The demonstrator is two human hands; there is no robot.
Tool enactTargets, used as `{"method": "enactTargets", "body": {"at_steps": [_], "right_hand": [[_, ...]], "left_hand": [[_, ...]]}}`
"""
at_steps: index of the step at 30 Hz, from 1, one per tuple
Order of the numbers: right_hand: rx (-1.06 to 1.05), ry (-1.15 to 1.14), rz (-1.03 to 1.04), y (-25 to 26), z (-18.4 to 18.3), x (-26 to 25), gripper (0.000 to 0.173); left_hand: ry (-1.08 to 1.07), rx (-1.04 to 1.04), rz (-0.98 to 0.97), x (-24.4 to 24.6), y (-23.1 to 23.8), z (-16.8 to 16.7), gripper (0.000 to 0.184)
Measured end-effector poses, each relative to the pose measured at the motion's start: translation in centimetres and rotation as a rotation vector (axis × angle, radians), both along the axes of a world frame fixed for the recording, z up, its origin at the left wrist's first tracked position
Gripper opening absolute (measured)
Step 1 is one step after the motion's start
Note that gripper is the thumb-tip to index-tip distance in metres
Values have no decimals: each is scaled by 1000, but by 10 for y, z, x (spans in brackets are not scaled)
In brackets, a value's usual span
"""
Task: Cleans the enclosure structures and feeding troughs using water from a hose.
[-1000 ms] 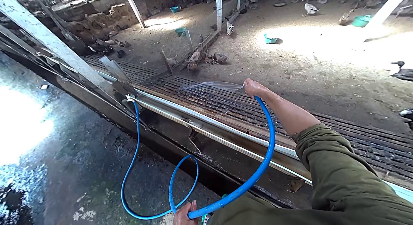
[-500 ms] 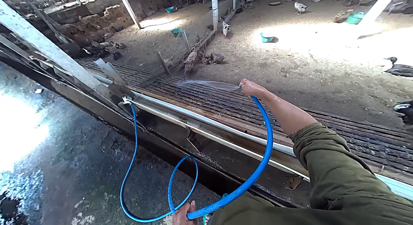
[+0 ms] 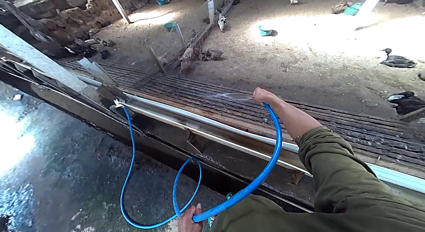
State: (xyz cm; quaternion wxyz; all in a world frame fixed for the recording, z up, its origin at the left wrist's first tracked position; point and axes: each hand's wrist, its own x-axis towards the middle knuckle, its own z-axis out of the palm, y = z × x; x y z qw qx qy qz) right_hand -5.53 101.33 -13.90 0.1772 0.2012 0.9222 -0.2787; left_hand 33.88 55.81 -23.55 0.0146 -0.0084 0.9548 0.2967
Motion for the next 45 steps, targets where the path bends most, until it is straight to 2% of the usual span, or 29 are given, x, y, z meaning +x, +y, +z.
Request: {"method": "enactTargets", "body": {"at_steps": [7, 17, 22, 25, 33, 37, 45], "right_hand": [[-117, -21, 20, 4, -4, 12, 27], [-4, -62, 47, 7, -3, 20, 23], [95, -104, 18, 9, 6, 32, 29], [72, -90, -50, 15, 7, 39, 35], [66, -81, 4, 28, -13, 41, 27], [110, -145, 36, 21, -2, 48, 31], [90, -113, -37, 23, -9, 49, 31]], "left_hand": [[8, -27, -33, -3, 0, 1, 49], [-6, -30, -44, -1, 0, 3, 49], [4, -27, -45, -1, 2, 2, 50], [-1, -39, -39, -1, 3, 2, 50], [-20, -37, -55, 0, 6, 1, 51], [-4, -42, -54, 0, 6, 2, 52], [-25, -30, -46, 6, 7, 0, 50]]}}
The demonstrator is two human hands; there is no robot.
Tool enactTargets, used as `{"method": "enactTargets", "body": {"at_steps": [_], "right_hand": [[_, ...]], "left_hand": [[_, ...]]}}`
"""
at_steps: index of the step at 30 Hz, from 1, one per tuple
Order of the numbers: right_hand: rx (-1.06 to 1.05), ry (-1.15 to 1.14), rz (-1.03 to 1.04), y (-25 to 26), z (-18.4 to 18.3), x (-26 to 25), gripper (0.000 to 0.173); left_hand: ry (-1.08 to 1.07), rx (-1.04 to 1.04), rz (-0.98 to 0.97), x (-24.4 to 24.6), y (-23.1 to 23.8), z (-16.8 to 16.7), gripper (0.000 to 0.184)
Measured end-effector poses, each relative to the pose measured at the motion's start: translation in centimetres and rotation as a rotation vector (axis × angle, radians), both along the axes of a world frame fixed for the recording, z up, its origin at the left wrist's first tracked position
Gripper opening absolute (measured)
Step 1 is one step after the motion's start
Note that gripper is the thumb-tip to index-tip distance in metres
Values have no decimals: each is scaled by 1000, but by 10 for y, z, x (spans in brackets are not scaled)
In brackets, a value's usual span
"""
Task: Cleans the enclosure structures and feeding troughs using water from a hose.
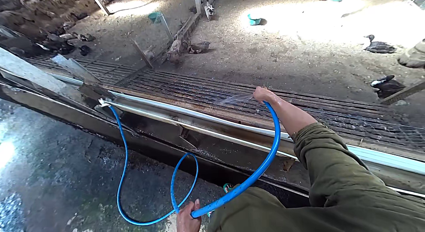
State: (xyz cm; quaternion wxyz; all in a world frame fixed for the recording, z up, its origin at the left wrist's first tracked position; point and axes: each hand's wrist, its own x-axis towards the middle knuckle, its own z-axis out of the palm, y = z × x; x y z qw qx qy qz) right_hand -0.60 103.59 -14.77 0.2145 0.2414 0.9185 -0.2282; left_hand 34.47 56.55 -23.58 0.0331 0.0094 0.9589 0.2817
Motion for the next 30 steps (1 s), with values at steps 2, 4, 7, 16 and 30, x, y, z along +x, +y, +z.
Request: {"method": "enactTargets", "body": {"at_steps": [2, 4, 7, 16, 30], "right_hand": [[-3, 11, -24, 1, -3, -1, 35], [2, 8, -42, 0, -4, 0, 39], [-6, 21, -72, -1, -8, 1, 42], [-74, -26, 63, 8, -29, -9, 26], [-322, 67, 27, 19, -30, -11, 36]], "left_hand": [[-15, -4, 7, 1, 0, 1, 50], [-20, -3, 12, 1, 0, 2, 50], [1, -2, 13, 1, -2, 0, 50], [-3, -2, 8, 1, 0, -2, 49], [1, -14, -28, -9, 6, -5, 51]]}}
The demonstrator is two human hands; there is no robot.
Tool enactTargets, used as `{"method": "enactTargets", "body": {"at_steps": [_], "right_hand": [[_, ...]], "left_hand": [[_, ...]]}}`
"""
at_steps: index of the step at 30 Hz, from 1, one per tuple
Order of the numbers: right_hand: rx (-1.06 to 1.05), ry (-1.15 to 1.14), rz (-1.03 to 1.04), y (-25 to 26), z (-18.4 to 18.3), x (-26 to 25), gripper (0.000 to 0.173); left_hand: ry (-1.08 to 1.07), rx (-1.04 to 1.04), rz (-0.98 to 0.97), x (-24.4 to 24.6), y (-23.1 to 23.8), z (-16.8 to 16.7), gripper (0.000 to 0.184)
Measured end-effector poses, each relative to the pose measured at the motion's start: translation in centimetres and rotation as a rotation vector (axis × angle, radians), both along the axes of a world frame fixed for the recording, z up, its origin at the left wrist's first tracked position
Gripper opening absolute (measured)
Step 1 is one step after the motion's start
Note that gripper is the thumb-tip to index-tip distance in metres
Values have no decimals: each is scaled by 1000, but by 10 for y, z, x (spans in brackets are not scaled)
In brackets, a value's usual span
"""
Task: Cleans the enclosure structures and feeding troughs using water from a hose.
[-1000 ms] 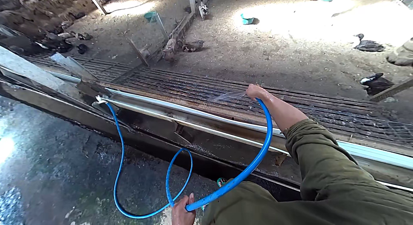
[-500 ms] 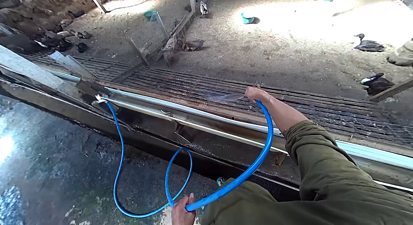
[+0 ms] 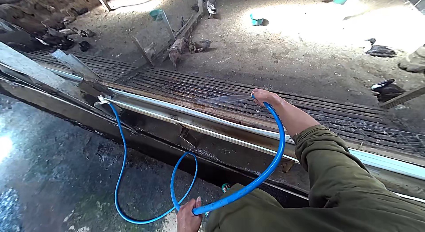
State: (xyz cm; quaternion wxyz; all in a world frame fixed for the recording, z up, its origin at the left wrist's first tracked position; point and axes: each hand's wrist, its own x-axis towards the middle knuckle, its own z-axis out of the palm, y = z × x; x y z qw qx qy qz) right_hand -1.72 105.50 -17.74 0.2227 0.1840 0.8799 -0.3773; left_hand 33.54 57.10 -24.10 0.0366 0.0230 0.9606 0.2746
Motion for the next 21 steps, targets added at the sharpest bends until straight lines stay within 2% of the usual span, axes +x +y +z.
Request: {"method": "enactTargets", "body": {"at_steps": [5, 11, 18, 21], "right_hand": [[103, -10, -61, 0, -4, -11, 29], [172, -35, -39, -10, 14, -8, 25], [59, 7, -37, -16, 14, -16, 31], [69, 19, -42, -25, 29, -10, 31]], "left_hand": [[20, 3, 2, -2, -3, -1, 52], [25, 22, 3, -5, -6, 2, 52], [22, 6, -6, -6, -8, 2, 50], [36, 12, -6, -6, -9, 1, 49]]}}
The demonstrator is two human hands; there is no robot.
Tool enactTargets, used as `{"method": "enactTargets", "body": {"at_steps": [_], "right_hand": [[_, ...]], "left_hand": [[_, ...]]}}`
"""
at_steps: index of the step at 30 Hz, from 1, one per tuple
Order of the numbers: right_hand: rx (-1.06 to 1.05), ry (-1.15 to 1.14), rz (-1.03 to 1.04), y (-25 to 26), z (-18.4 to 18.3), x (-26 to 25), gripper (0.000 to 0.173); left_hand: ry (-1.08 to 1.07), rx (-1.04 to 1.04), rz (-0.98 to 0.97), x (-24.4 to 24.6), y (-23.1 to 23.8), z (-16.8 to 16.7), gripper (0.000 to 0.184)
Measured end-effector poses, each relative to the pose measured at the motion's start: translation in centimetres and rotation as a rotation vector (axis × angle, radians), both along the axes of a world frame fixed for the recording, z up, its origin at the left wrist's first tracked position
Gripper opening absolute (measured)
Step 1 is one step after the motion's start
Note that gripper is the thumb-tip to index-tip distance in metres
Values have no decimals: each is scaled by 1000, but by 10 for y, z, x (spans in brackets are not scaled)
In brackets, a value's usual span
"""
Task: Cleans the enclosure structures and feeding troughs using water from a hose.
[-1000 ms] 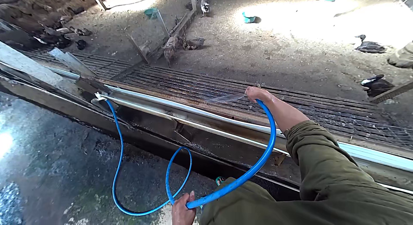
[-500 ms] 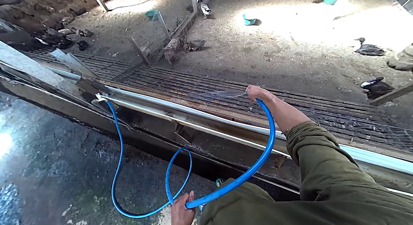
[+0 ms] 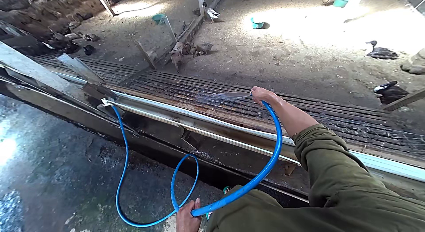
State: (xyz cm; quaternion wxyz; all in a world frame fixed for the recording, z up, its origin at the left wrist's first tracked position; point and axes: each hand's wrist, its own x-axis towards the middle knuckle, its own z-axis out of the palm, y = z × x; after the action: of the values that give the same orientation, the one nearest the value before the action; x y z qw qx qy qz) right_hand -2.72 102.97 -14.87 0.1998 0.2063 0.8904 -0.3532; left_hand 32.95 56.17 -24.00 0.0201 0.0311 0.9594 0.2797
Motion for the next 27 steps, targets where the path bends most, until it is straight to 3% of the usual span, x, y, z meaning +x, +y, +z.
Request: {"method": "enactTargets", "body": {"at_steps": [10, 27], "right_hand": [[105, 46, -69, 10, -1, -10, 37], [90, 125, -117, 12, 11, -5, 35]], "left_hand": [[-35, 2, 25, 1, -2, -1, 49], [-45, 6, 18, -1, 0, 0, 50]]}}
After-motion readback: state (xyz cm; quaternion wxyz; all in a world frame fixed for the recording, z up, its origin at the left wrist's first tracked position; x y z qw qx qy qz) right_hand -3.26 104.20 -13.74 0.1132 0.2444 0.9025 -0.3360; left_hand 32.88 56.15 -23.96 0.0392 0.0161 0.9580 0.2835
